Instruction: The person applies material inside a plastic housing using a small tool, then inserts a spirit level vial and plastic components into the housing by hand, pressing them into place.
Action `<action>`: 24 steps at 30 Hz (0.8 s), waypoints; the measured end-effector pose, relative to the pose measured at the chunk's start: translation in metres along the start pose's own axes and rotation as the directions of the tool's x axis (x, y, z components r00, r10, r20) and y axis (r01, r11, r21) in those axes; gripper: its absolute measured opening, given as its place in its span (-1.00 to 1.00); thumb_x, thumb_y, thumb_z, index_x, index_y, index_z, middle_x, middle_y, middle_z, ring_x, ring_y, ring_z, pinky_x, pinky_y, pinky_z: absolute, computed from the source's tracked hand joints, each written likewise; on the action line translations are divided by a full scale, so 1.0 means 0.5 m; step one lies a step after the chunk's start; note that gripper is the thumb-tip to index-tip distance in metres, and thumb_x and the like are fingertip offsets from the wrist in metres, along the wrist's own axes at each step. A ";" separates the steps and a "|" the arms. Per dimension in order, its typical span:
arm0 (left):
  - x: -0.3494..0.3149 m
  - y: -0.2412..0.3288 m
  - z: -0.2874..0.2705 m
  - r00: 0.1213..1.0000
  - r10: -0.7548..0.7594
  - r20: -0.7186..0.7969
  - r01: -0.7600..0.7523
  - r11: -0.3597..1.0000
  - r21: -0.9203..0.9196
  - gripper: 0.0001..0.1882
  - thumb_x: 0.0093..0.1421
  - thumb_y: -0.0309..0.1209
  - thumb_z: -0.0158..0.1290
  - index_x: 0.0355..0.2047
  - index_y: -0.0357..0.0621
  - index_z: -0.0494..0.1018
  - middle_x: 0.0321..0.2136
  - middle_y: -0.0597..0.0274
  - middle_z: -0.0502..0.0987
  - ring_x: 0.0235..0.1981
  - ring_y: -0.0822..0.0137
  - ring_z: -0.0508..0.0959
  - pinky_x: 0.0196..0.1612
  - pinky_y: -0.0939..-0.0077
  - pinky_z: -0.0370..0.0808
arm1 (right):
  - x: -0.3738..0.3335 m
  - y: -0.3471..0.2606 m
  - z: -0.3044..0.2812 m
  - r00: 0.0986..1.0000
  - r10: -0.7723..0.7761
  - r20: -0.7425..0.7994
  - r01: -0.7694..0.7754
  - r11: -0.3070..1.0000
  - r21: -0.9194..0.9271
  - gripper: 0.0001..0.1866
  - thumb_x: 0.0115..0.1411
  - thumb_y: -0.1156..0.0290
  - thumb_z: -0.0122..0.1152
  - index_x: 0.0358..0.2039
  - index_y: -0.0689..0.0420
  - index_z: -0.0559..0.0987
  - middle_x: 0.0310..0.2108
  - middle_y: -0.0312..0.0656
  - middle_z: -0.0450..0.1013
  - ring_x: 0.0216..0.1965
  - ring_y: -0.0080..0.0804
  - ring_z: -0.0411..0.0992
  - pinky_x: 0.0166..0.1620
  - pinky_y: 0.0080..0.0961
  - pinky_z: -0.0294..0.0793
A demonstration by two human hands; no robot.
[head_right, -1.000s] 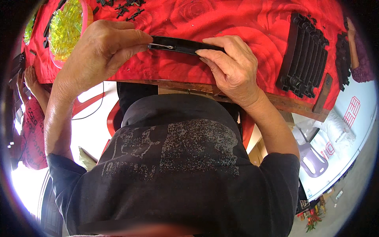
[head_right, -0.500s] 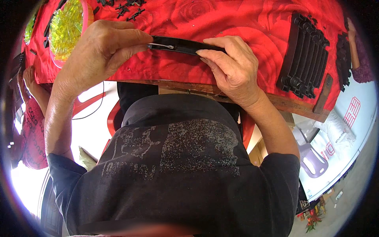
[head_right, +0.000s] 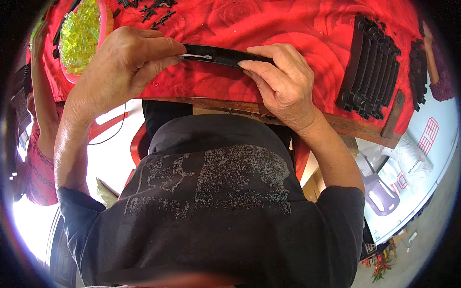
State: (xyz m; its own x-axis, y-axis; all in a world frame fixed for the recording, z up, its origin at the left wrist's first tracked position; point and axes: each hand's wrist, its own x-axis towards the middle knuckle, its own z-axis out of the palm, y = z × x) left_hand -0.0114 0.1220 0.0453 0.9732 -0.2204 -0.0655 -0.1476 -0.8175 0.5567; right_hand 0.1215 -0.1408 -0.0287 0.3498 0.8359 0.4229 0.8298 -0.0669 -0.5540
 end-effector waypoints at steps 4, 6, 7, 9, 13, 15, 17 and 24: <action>0.002 0.005 0.003 1.000 -0.007 -0.003 0.007 1.000 0.012 -0.81 0.24 -0.53 0.15 -0.15 -0.27 0.63 -0.45 0.00 0.64 -0.44 0.06 0.65 -0.32 0.19 0.55 | -0.003 0.002 0.001 1.000 -0.002 -0.005 0.002 1.000 0.000 -0.75 -0.11 0.59 0.49 -0.34 0.14 0.70 -0.27 -0.20 0.59 -0.29 -0.23 0.54 -0.28 -0.39 0.52; 0.001 0.010 0.000 1.000 -0.008 -0.007 0.008 1.000 0.016 -0.81 0.23 -0.53 0.15 -0.15 -0.28 0.63 -0.45 -0.02 0.64 -0.44 0.06 0.66 -0.32 0.18 0.55 | -0.002 0.000 0.000 1.000 -0.005 -0.009 0.005 1.000 0.001 -0.74 -0.11 0.59 0.49 -0.34 0.14 0.70 -0.27 -0.20 0.59 -0.29 -0.23 0.54 -0.29 -0.39 0.52; 0.001 0.012 -0.001 1.000 -0.009 -0.011 0.010 1.000 0.017 -0.81 0.23 -0.54 0.15 -0.15 -0.28 0.63 -0.45 -0.03 0.64 -0.43 0.05 0.66 -0.31 0.18 0.55 | -0.001 0.000 0.000 1.000 -0.007 -0.010 0.007 1.000 0.001 -0.74 -0.11 0.59 0.49 -0.34 0.14 0.70 -0.27 -0.20 0.59 -0.29 -0.23 0.54 -0.29 -0.39 0.52; 0.007 0.012 -0.003 1.000 -0.009 0.003 0.009 1.000 0.016 -0.80 0.22 -0.55 0.15 -0.15 -0.29 0.63 -0.45 -0.05 0.64 -0.43 0.04 0.66 -0.31 0.18 0.55 | -0.002 0.000 0.000 1.000 -0.001 -0.006 0.001 1.000 0.000 -0.74 -0.11 0.59 0.48 -0.34 0.14 0.70 -0.27 -0.20 0.59 -0.29 -0.22 0.54 -0.28 -0.39 0.52; 0.014 0.010 -0.008 1.000 0.014 0.025 -0.014 1.000 0.003 -0.79 0.16 -0.60 0.13 -0.18 -0.31 0.63 -0.46 -0.08 0.62 -0.41 0.00 0.66 -0.31 0.15 0.55 | -0.001 0.001 0.000 1.000 0.002 -0.003 -0.002 1.000 0.000 -0.75 -0.11 0.58 0.48 -0.34 0.13 0.70 -0.27 -0.20 0.59 -0.29 -0.22 0.54 -0.28 -0.38 0.52; 0.017 0.014 -0.014 0.999 0.009 0.036 -0.009 1.000 0.010 -0.78 0.14 -0.61 0.14 -0.19 -0.32 0.63 -0.46 -0.07 0.62 -0.41 -0.01 0.65 -0.31 0.14 0.55 | -0.001 0.001 0.000 1.000 0.002 -0.001 -0.002 1.000 0.003 -0.75 -0.11 0.58 0.48 -0.34 0.13 0.70 -0.26 -0.20 0.59 -0.29 -0.22 0.54 -0.28 -0.37 0.52; 0.021 0.015 -0.016 0.999 0.005 0.047 -0.005 1.000 0.017 -0.77 0.11 -0.62 0.14 -0.19 -0.32 0.63 -0.46 -0.07 0.62 -0.41 -0.01 0.65 -0.31 0.14 0.55 | -0.002 0.002 0.001 1.000 0.002 0.001 -0.002 1.000 0.005 -0.75 -0.10 0.57 0.48 -0.33 0.12 0.70 -0.26 -0.20 0.60 -0.29 -0.22 0.54 -0.28 -0.37 0.52; 0.020 0.016 -0.017 0.999 0.030 0.040 -0.031 0.999 0.036 -0.79 0.13 -0.60 0.15 -0.20 -0.33 0.62 -0.49 -0.06 0.61 -0.43 -0.01 0.64 -0.34 0.13 0.53 | -0.003 0.003 -0.001 1.000 -0.010 0.006 0.010 1.000 -0.007 -0.76 -0.08 0.56 0.48 -0.33 0.12 0.70 -0.26 -0.19 0.60 -0.29 -0.21 0.54 -0.28 -0.37 0.52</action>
State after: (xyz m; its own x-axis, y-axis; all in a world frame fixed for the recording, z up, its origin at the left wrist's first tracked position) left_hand -0.0015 0.1179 0.0564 0.9606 -0.2654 -0.0819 -0.1840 -0.8290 0.5281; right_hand 0.1224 -0.1424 -0.0301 0.3383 0.8400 0.4241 0.8365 -0.0620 -0.5444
